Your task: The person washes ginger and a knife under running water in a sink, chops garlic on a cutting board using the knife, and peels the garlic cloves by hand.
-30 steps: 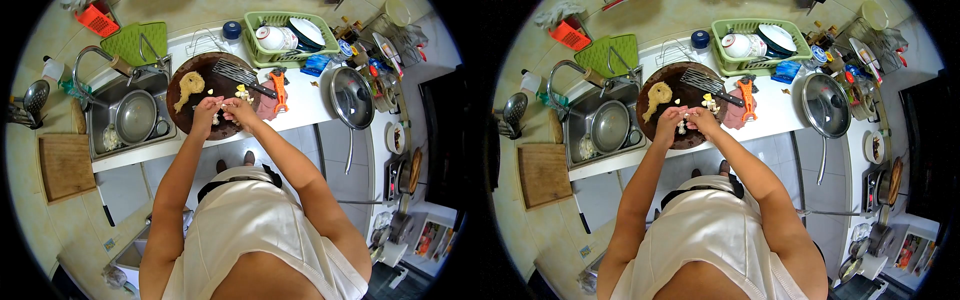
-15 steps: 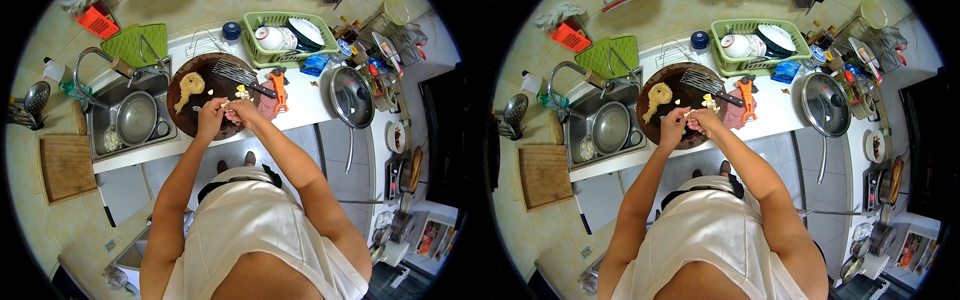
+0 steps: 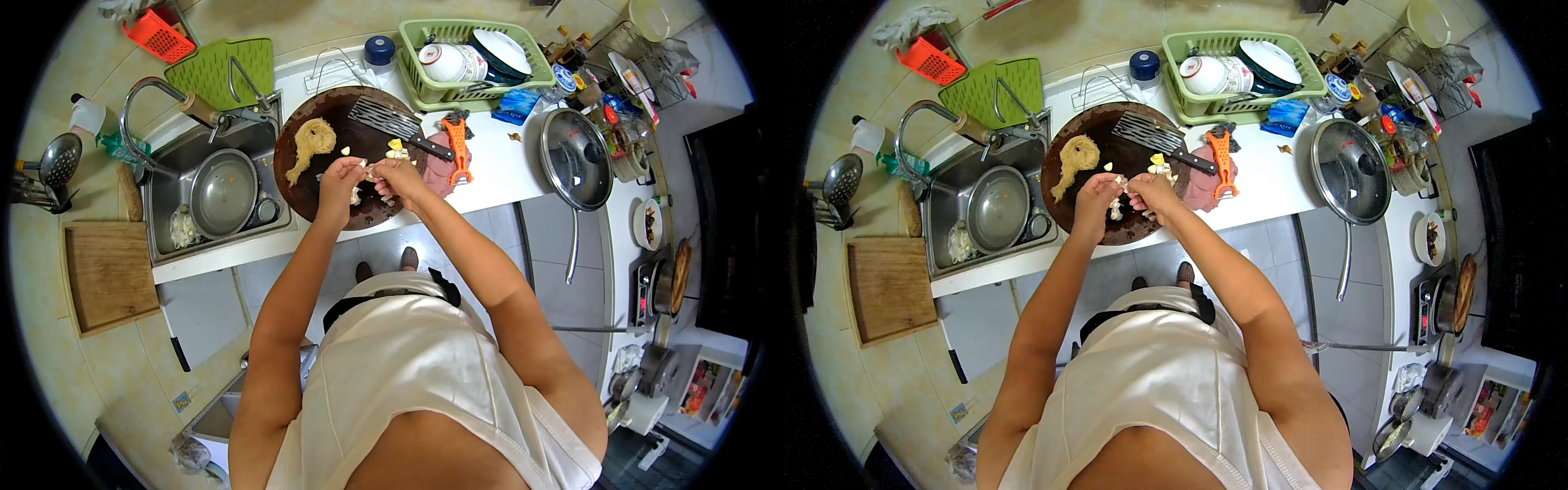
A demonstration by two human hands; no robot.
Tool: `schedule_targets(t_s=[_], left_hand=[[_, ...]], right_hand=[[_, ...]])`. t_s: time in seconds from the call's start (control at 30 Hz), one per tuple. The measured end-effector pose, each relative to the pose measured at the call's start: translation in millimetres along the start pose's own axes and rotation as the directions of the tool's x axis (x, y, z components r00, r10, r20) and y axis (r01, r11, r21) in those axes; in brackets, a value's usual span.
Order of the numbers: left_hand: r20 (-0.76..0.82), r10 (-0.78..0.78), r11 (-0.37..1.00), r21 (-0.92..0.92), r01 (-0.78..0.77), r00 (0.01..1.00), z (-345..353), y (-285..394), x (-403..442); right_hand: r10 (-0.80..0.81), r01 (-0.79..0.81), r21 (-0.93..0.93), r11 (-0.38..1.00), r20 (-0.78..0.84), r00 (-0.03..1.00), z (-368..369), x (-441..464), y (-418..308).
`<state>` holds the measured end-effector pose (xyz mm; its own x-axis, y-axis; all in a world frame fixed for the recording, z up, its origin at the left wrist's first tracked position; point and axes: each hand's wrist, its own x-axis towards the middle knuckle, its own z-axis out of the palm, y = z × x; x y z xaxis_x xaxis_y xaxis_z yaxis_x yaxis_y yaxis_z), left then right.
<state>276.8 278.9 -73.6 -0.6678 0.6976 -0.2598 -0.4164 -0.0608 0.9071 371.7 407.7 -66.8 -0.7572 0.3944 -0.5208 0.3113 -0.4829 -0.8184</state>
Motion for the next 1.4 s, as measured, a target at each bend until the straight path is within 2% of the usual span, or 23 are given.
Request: schedule_targets(t_s=[0.1, 0.3, 0.5, 0.6, 0.7, 0.8, 1.0, 1.2, 1.3, 1.4], left_hand=[[-0.01, -0.06, 0.991, -0.119, 0.058, 0.998, -0.6, 3.9, 2.0], [0.027, 0.046, 0.998, 0.05, -0.047, 0.999, 2.4, 7.5, -1.0], [-0.006, 0.097, 0.992, 0.079, -0.097, 0.995, 2.8, 2.2, 2.3], [-0.009, 0.105, 0.99, 0.092, -0.104, 0.994, 3.2, 3.5, 1.6], [0.004, 0.039, 0.996, 0.084, -0.039, 0.999, 2.4, 8.9, -2.2], [0.04, 0.048, 0.997, 0.065, -0.051, 0.998, 2.8, 5.6, -1.7], [0.001, -0.127, 0.991, -0.039, 0.127, 0.992, -0.3, -2.6, 3.1], [0.01, -0.137, 0.99, -0.034, 0.137, 0.99, -0.8, -5.1, 3.0], [-0.021, -0.193, 0.97, -0.156, 0.188, 0.981, -2.0, -0.4, 3.1], [0.019, -0.172, 0.954, -0.247, 0.171, 0.985, -8.8, -4.7, 7.3]], right_hand=[[-0.069, 0.069, 0.0, 0.998, -0.048, 0.996, -1.7, 0.4, 3.0], [-0.218, 0.219, -0.086, 0.972, 0.021, 0.976, 3.4, 0.5, 5.7], [-0.2, 0.193, -0.242, 0.951, -0.005, 0.98, 7.4, -1.3, -0.5], [-0.22, 0.218, -0.174, 0.96, 0.004, 0.975, 6.1, 3.0, 2.6], [-0.233, 0.233, -0.159, 0.959, 0.013, 0.972, 3.9, 4.5, 3.7], [-0.219, 0.212, -0.17, 0.962, -0.021, 0.976, 3.3, 4.8, 4.6], [-0.173, 0.168, -0.097, 0.981, -0.051, 0.984, 5.4, 1.5, 1.4], [-0.172, 0.17, -0.123, 0.978, -0.007, 0.985, 1.7, 2.3, 5.3], [-0.13, 0.121, -0.115, 0.986, -0.078, 0.988, -0.9, 0.3, 2.8], [-0.126, 0.121, -0.095, 0.988, -0.048, 0.991, -3.9, 1.2, 5.2]])
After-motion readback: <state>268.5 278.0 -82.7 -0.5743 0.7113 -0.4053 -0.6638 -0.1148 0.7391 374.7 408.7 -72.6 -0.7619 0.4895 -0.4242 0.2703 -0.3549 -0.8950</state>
